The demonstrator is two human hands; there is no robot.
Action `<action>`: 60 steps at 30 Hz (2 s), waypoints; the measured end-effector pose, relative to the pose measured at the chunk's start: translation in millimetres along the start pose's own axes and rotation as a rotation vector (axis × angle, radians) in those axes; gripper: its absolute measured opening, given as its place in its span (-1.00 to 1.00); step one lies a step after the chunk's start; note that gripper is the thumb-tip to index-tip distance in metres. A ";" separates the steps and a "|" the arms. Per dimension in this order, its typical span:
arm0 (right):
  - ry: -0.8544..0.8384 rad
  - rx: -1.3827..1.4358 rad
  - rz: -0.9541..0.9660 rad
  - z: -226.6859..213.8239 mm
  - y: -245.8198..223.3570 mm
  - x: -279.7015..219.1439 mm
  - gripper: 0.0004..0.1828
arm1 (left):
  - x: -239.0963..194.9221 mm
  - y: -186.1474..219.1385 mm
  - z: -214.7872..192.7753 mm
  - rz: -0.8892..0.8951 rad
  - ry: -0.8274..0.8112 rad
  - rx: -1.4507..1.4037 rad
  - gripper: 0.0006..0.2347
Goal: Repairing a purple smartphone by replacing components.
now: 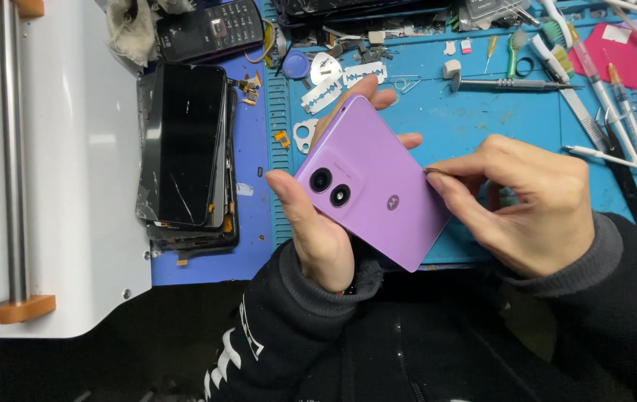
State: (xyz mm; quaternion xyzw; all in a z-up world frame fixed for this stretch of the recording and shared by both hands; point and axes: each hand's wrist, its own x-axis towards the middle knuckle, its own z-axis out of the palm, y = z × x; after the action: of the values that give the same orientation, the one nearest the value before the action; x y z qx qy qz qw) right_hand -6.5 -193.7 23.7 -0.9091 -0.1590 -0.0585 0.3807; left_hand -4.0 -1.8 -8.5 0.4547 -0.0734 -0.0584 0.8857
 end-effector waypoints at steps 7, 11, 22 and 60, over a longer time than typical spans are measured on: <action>-0.011 -0.004 0.006 -0.8 2.3 -3.6 -0.87 | -1.4 0.0 -0.9 -0.012 0.013 0.013 0.00; -0.026 -0.017 -0.009 -2.5 4.5 -4.9 -0.86 | -1.5 -1.4 -0.6 -0.012 0.023 0.005 0.00; -0.062 -0.046 0.004 -3.0 12.0 -16.3 -0.85 | -0.9 1.2 -0.2 -0.017 0.078 0.050 -0.02; 0.084 0.079 -0.098 -3.8 -42.1 58.7 -0.94 | -3.3 3.9 -0.5 0.036 -0.058 0.084 -0.03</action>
State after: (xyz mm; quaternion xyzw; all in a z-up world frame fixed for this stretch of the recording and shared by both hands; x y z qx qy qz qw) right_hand 34.9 -154.2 68.1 -0.8811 -0.1894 -0.1088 0.4194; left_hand -7.0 1.4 -5.9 0.4884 -0.1095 -0.0525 0.8641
